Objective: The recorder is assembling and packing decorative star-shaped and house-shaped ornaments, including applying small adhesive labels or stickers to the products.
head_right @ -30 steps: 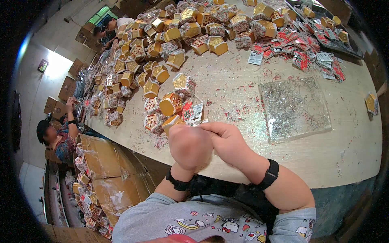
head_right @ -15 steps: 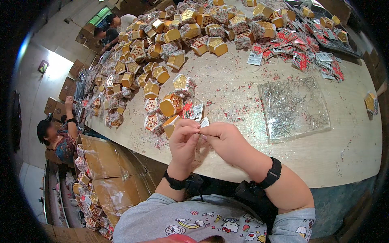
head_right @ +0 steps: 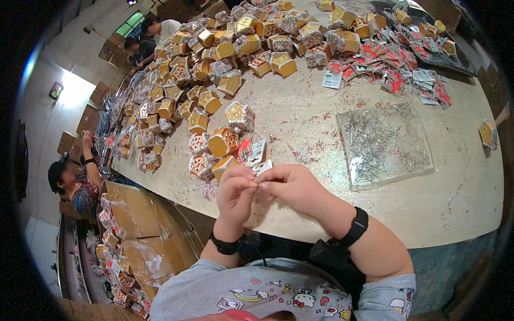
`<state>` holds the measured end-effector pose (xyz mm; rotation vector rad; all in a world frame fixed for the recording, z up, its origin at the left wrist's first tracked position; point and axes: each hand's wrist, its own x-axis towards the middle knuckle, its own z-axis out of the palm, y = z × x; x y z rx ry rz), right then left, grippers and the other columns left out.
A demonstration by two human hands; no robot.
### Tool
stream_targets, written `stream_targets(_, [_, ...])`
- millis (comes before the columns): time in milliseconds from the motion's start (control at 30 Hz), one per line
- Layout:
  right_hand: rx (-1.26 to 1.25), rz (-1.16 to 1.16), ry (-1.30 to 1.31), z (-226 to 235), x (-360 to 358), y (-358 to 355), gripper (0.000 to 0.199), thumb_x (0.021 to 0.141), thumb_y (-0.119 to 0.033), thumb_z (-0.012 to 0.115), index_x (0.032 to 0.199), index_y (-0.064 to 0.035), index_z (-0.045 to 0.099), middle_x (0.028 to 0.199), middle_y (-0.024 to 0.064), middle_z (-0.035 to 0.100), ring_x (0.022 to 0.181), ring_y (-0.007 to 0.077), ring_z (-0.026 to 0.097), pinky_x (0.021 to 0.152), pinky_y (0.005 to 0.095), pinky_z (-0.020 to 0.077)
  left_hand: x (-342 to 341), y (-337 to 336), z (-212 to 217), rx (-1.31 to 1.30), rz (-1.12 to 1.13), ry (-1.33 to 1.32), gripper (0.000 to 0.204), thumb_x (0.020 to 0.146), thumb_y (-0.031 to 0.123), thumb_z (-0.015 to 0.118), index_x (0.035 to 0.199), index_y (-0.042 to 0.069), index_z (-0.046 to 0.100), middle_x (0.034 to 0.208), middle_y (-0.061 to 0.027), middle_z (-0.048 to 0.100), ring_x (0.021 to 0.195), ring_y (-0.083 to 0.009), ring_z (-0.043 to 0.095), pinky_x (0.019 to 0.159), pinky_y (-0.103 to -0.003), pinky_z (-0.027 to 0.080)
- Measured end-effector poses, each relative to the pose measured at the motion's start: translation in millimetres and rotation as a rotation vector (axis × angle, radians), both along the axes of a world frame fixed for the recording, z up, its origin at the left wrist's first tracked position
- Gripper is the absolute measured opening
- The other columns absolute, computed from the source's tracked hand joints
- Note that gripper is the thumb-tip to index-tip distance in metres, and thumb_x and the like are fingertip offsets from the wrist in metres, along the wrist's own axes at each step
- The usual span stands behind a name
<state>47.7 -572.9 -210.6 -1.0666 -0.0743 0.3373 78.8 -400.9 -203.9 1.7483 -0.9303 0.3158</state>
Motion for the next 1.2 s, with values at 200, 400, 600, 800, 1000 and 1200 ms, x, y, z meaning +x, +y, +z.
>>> stream_targets(200, [-0.125, -0.049, -0.015, -3.0, -0.8, 1.1, 0.013, 0.084, -0.007, 0.062, 0.094, 0.0009, 0.065, 0.079, 0.0019, 0.062, 0.067, 0.0072, 0.055, 0.061, 0.0219, 0.0462, 24.4, 29.2, 43.8, 0.193, 0.054, -0.281, 0.012, 0.077, 0.004, 0.064, 0.088, 0.003, 0.062, 0.092, -0.0123, 0.059, 0.089, -0.0272, 0.058, 0.078, -0.036, 0.045])
stream_targets(400, [-0.161, -0.056, -0.031, -0.3, -1.6, 4.5, 0.011, 0.084, -0.006, 0.061, 0.092, 0.0008, 0.065, 0.076, 0.0007, 0.06, 0.067, 0.0068, 0.054, 0.061, 0.0222, 0.045, 160.8, 104.4, 54.5, 0.588, 0.655, -0.099, 0.04, 0.079, 0.023, 0.065, 0.11, 0.0, 0.055, 0.102, -0.0196, 0.06, 0.096, -0.0346, 0.057, 0.085, -0.039, 0.045])
stream_targets(600, [-0.177, -0.052, -0.052, -6.9, -1.1, 7.0, 0.011, 0.083, -0.005, 0.061, 0.091, 0.0012, 0.065, 0.077, 0.0015, 0.059, 0.069, 0.0067, 0.051, 0.062, 0.0225, 0.0429, 251.3, 118.6, 30.1, 1.061, 0.784, 0.281, 0.083, 0.069, 0.045, 0.07, 0.129, -0.004, 0.04, 0.12, -0.0278, 0.053, 0.113, -0.0365, 0.052, 0.094, -0.039, 0.043])
stream_targets(800, [-0.219, -0.123, -0.178, -8.6, 0.2, 3.9, 0.012, 0.082, -0.005, 0.061, 0.09, 0.0021, 0.064, 0.075, 0.0032, 0.059, 0.068, 0.0082, 0.052, 0.062, 0.0236, 0.0433, 226.2, 105.8, 44.3, 1.041, 0.798, 0.116, 0.068, 0.067, 0.031, 0.071, 0.122, 0.002, 0.045, 0.116, -0.0228, 0.054, 0.103, -0.0365, 0.055, 0.088, -0.04, 0.045])
stream_targets(1000, [-0.421, -0.22, -0.224, 0.8, -2.7, 5.4, 0.011, 0.081, -0.006, 0.06, 0.088, 0.002, 0.063, 0.072, 0.0084, 0.057, 0.064, 0.0134, 0.052, 0.059, 0.0279, 0.0429, 109.7, 81.9, 57.1, 0.673, 0.504, -0.339, 0.059, 0.066, 0.002, 0.065, 0.12, 0.006, 0.043, 0.125, -0.0189, 0.043, 0.113, -0.0353, 0.047, 0.093, -0.04, 0.042])
stream_targets(1200, [-0.514, -0.348, -0.527, -0.3, -4.5, 4.9, 0.008, 0.078, -0.003, 0.06, 0.085, 0.0, 0.062, 0.073, 0.0123, 0.056, 0.066, 0.0238, 0.055, 0.06, 0.0333, 0.0436, 23.1, 57.1, 37.6, 0.595, 0.363, -0.507, 0.064, 0.06, -0.008, 0.068, 0.117, 0.012, 0.049, 0.125, -0.018, 0.043, 0.112, -0.0372, 0.046, 0.091, -0.044, 0.041])
